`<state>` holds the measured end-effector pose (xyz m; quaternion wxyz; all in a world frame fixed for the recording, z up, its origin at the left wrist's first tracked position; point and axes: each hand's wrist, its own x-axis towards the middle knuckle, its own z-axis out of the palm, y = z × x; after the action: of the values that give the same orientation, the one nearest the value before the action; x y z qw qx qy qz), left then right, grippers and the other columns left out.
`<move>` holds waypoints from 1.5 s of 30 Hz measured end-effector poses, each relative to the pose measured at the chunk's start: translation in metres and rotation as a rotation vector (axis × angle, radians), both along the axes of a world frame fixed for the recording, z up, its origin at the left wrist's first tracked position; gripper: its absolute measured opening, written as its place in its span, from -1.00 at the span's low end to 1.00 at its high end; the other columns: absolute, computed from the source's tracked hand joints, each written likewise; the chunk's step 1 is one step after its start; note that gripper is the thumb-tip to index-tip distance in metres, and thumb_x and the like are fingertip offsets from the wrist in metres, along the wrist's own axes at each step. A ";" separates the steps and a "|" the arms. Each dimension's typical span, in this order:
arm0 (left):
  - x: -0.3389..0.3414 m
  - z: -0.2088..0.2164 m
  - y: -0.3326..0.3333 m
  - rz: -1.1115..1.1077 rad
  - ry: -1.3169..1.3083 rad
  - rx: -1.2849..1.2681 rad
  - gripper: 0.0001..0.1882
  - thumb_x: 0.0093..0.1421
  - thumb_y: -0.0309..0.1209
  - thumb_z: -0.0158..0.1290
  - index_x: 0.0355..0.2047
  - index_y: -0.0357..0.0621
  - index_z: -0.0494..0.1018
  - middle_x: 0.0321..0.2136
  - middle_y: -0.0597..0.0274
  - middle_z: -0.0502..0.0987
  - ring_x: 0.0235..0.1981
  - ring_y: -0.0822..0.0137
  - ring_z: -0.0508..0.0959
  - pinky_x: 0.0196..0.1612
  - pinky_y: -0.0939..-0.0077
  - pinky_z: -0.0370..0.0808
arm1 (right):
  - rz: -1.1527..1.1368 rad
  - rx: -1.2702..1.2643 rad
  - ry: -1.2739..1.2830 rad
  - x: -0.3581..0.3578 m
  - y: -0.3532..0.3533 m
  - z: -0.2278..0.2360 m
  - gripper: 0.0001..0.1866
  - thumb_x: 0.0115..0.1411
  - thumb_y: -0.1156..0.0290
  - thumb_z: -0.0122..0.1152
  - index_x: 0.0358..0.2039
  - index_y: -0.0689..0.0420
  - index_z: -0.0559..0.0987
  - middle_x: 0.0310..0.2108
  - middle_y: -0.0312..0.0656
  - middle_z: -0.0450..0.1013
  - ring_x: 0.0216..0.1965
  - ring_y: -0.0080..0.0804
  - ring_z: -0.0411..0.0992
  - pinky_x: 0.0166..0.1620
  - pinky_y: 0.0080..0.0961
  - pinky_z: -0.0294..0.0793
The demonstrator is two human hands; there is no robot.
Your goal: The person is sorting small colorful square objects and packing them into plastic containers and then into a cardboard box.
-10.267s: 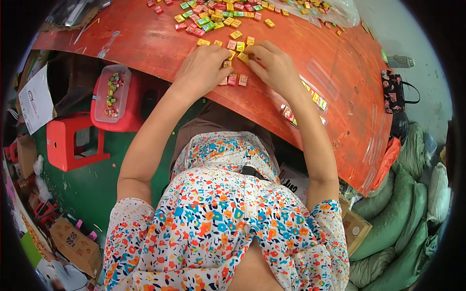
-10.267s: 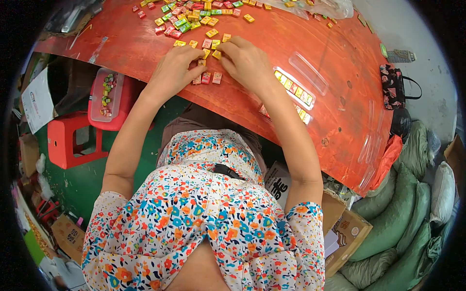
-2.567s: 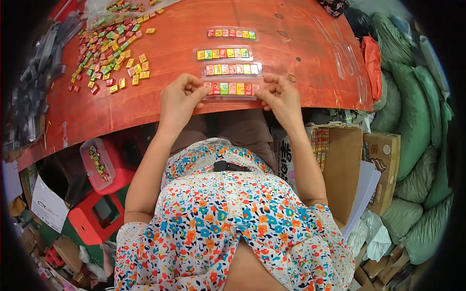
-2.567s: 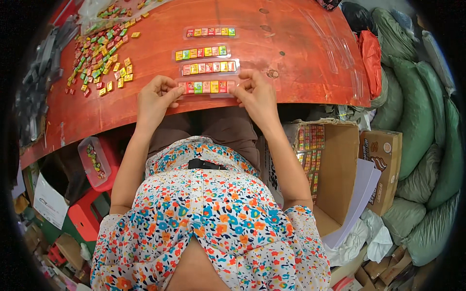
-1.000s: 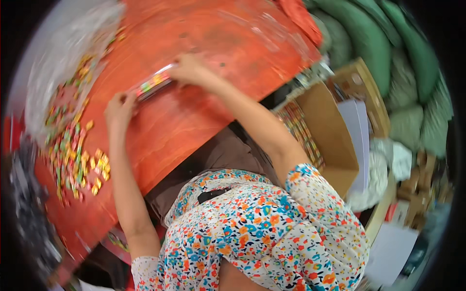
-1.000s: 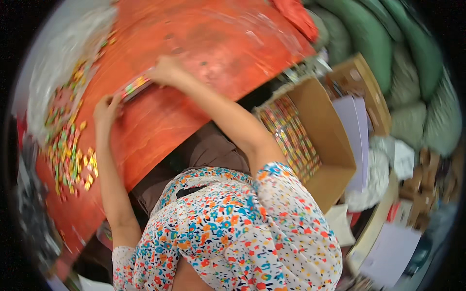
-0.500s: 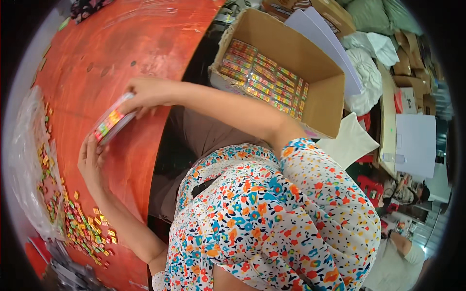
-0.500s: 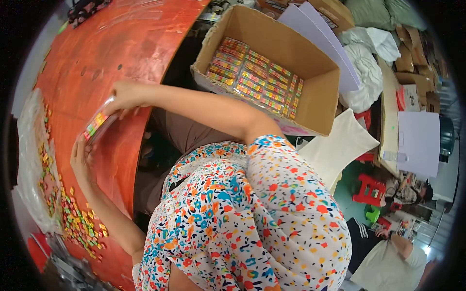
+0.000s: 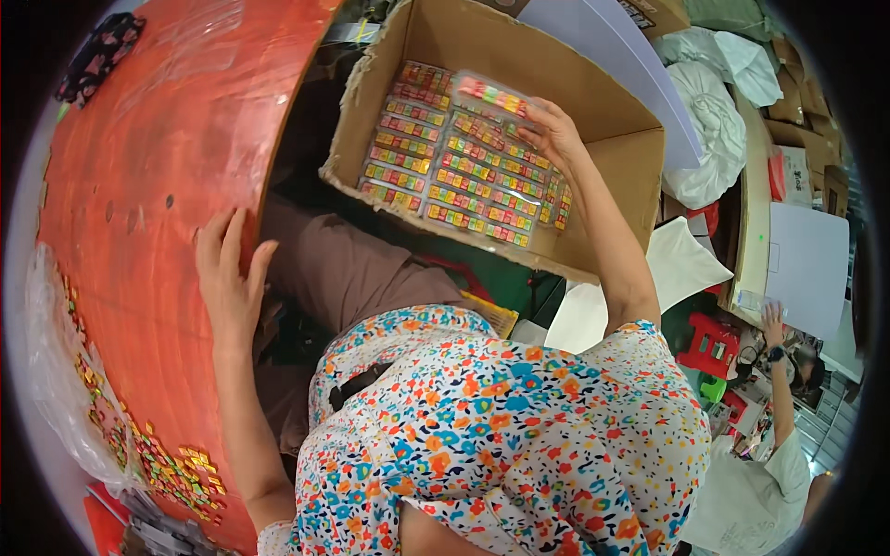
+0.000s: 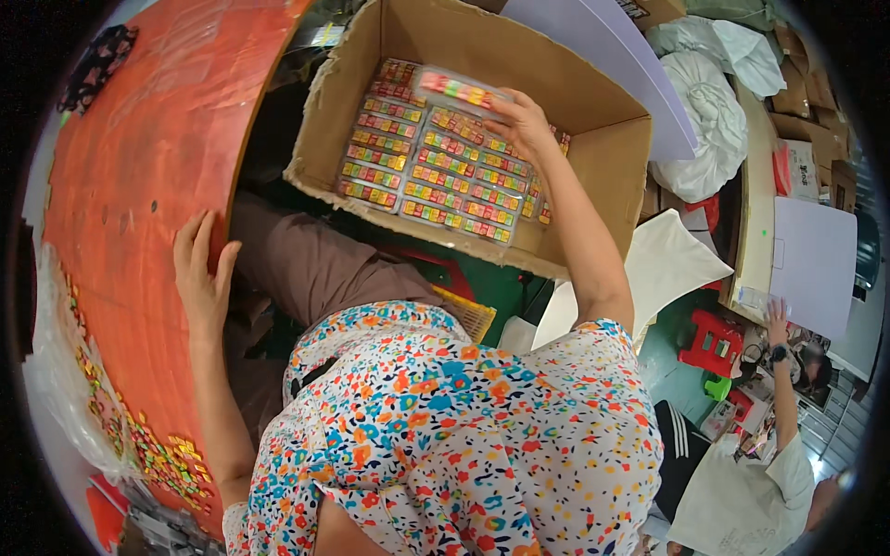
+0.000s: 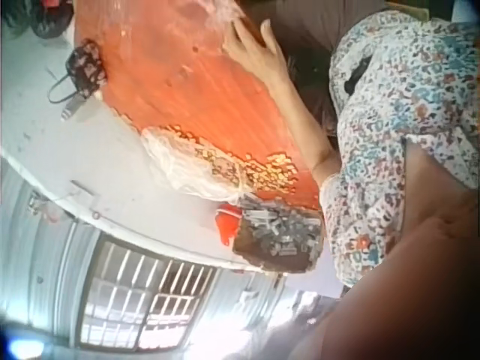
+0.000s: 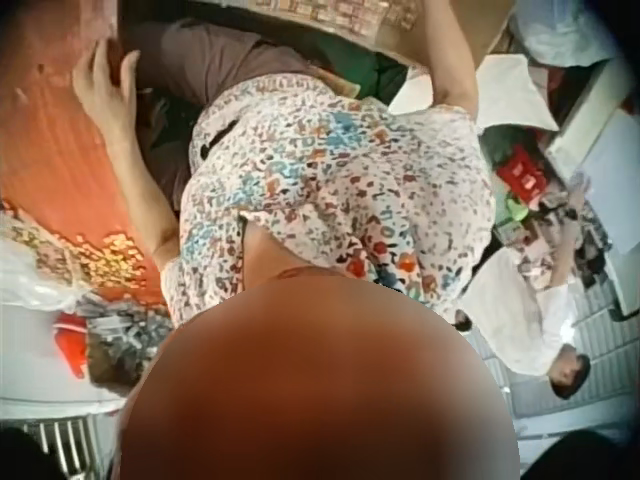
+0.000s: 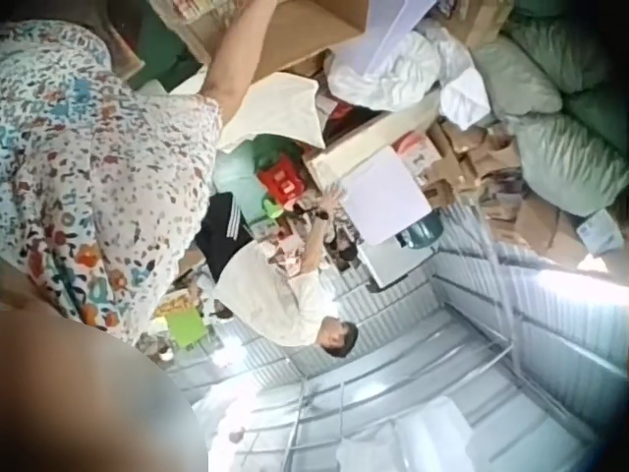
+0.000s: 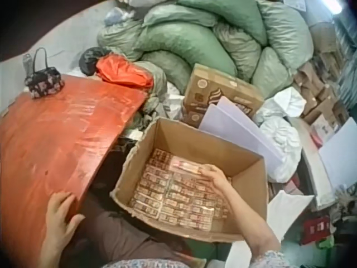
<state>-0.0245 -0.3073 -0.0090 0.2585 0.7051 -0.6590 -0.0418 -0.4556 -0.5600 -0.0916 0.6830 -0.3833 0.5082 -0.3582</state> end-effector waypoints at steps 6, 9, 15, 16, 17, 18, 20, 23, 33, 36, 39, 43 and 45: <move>-0.003 -0.003 -0.001 0.012 -0.057 0.085 -0.41 0.12 -0.25 0.22 0.14 -0.19 0.36 0.15 0.03 0.32 0.21 0.01 0.26 0.31 0.05 0.10 | -0.132 0.129 0.078 -0.063 -0.048 -0.114 -0.59 0.19 0.34 0.29 0.01 0.14 0.41 -0.18 -0.22 0.47 -0.15 -0.47 0.47 -0.17 -0.54 0.57; -0.005 0.000 -0.002 0.021 -0.119 0.111 -0.37 0.10 -0.21 0.23 0.15 -0.18 0.36 0.17 0.03 0.30 0.21 0.00 0.26 0.31 0.06 0.11 | -0.120 0.132 0.206 -0.061 -0.057 -0.144 -0.54 0.16 0.31 0.32 0.03 0.12 0.41 -0.20 -0.25 0.49 -0.18 -0.49 0.47 -0.29 -0.57 0.54; -0.005 -0.002 0.001 0.049 -0.130 0.128 -0.34 0.08 -0.19 0.25 0.17 -0.16 0.35 0.18 0.05 0.30 0.22 0.00 0.25 0.32 0.04 0.10 | 0.072 0.158 0.480 -0.038 -0.062 -0.162 -0.45 0.15 0.17 0.31 0.13 0.02 0.41 -0.20 -0.36 0.50 -0.26 -0.61 0.43 -0.38 -0.62 0.42; -0.005 -0.001 0.001 0.053 -0.134 0.134 -0.34 0.08 -0.19 0.25 0.17 -0.16 0.35 0.18 0.05 0.30 0.22 0.00 0.25 0.32 0.04 0.10 | 0.112 0.146 0.529 -0.035 -0.065 -0.162 -0.51 0.14 0.22 0.28 0.09 0.02 0.45 -0.22 -0.34 0.49 -0.28 -0.63 0.43 -0.39 -0.61 0.41; -0.005 0.000 0.002 0.053 -0.154 0.135 -0.33 0.08 -0.19 0.25 0.17 -0.15 0.35 0.18 0.05 0.30 0.22 0.00 0.25 0.32 0.04 0.10 | 0.117 0.151 0.525 -0.034 -0.068 -0.161 -0.51 0.14 0.22 0.28 0.09 0.02 0.45 -0.22 -0.34 0.49 -0.28 -0.63 0.43 -0.39 -0.61 0.41; -0.005 0.000 0.002 0.052 -0.172 0.133 -0.33 0.08 -0.19 0.25 0.17 -0.15 0.35 0.18 0.06 0.30 0.22 0.01 0.25 0.32 0.04 0.10 | 0.197 0.138 0.612 -0.030 -0.072 -0.156 -0.52 0.13 0.23 0.25 0.07 0.04 0.47 -0.23 -0.34 0.49 -0.28 -0.63 0.43 -0.37 -0.61 0.42; -0.007 -0.001 0.001 0.063 -0.172 0.135 -0.33 0.08 -0.19 0.25 0.17 -0.15 0.35 0.18 0.06 0.30 0.22 0.01 0.25 0.32 0.04 0.11 | 0.280 0.126 0.695 -0.031 -0.079 -0.166 -0.54 0.13 0.23 0.23 0.05 0.05 0.48 -0.25 -0.33 0.49 -0.28 -0.62 0.43 -0.35 -0.61 0.42; -0.008 -0.004 -0.002 0.065 -0.169 0.131 -0.33 0.07 -0.20 0.26 0.17 -0.14 0.35 0.18 0.06 0.30 0.22 0.01 0.25 0.32 0.04 0.11 | 0.399 -0.109 0.866 -0.040 -0.089 -0.184 -0.51 0.12 0.23 0.16 0.07 0.10 0.47 -0.18 -0.21 0.52 -0.18 -0.42 0.48 -0.17 -0.47 0.46; -0.013 0.003 -0.007 0.074 -0.182 0.111 -0.32 0.02 -0.24 0.29 0.14 -0.16 0.36 0.16 0.03 0.32 0.19 -0.02 0.28 0.29 0.03 0.15 | 0.743 -0.505 1.076 0.002 -0.079 -0.145 -0.35 0.06 0.26 0.10 0.23 -0.01 0.35 0.28 -0.07 0.21 0.32 -0.09 0.13 0.34 -0.21 0.09; -0.011 0.009 -0.001 0.079 -0.194 0.100 -0.32 0.00 -0.23 0.30 0.13 -0.17 0.37 0.14 0.01 0.33 0.17 -0.05 0.29 0.26 0.04 0.18 | 0.755 -0.472 1.101 0.016 -0.079 -0.148 -0.35 0.06 0.23 0.12 0.22 0.06 0.35 0.32 0.03 0.12 0.35 -0.03 0.06 0.37 -0.20 -0.02; -0.014 0.004 -0.014 0.038 -0.101 0.044 -0.34 -0.04 -0.16 0.31 0.06 -0.14 0.41 0.06 -0.01 0.36 0.09 -0.07 0.33 0.17 0.05 0.25 | 0.516 -0.685 0.928 -0.011 -0.078 -0.185 -0.40 0.08 0.28 0.08 0.17 0.16 0.39 0.18 0.12 0.31 0.22 0.02 0.26 0.28 -0.19 0.16; -0.011 -0.006 -0.004 0.000 -0.080 -0.056 -0.36 -0.03 -0.12 0.26 0.01 -0.17 0.39 0.00 -0.04 0.37 0.06 -0.05 0.34 0.13 0.05 0.30 | 0.493 -0.662 0.738 -0.003 -0.081 -0.150 -0.43 0.23 0.29 0.14 0.22 0.20 0.34 0.10 0.02 0.41 0.10 -0.18 0.38 0.16 -0.30 0.31; -0.012 -0.011 -0.007 -0.019 -0.048 -0.083 -0.39 0.07 -0.05 0.18 0.04 -0.15 0.37 -0.03 -0.01 0.38 0.01 -0.04 0.37 0.13 0.00 0.26 | 0.299 -0.359 0.671 0.036 -0.073 -0.112 -0.48 0.24 0.44 0.12 0.22 0.21 0.34 0.16 -0.01 0.36 0.13 -0.26 0.35 0.15 -0.36 0.33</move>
<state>-0.0367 -0.3139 -0.0202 0.2713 0.6883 -0.6728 0.0004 -0.4200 -0.6326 -0.2040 0.4460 -0.6616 0.5710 -0.1929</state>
